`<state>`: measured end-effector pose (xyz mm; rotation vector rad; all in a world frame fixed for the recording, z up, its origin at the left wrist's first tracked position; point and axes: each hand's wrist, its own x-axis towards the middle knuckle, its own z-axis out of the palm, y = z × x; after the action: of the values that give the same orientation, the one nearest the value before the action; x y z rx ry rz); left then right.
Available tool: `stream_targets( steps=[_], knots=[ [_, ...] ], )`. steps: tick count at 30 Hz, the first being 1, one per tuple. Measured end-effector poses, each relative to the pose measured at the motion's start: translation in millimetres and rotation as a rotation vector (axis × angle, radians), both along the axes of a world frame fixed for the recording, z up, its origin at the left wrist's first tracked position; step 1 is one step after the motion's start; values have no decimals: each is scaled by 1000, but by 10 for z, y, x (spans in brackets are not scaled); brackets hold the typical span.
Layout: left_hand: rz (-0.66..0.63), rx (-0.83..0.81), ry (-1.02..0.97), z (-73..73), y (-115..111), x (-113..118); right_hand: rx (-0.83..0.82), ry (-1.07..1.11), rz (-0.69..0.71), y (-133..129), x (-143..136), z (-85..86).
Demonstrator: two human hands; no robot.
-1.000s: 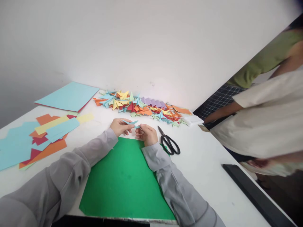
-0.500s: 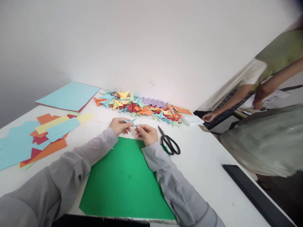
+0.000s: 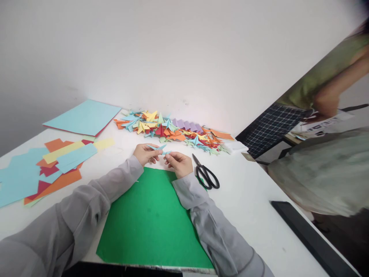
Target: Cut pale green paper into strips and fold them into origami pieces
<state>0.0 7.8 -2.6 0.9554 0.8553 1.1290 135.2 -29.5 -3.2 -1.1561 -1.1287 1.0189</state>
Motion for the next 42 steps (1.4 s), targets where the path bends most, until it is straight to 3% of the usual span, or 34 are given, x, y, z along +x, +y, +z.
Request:
stream_targets(
  steps=[12, 18, 28, 34, 37, 42],
  knots=[
    [4, 1, 19, 6, 9, 13, -64, 45, 10, -13, 7, 8],
    [24, -3, 13, 2, 12, 17, -112, 224, 19, 16, 57, -26],
    [-7, 14, 45, -6, 2, 5, -8, 4, -4, 2, 29, -58],
    [11, 9, 11, -10, 13, 9, -92, 182, 67, 21, 44, -46],
    [13, 2, 16, -15, 21, 8, -117, 252, 21, 28, 52, -36],
    [12, 13, 44, -31, 32, 4, 14, 176, -134, 26, 63, -44]
  ],
)
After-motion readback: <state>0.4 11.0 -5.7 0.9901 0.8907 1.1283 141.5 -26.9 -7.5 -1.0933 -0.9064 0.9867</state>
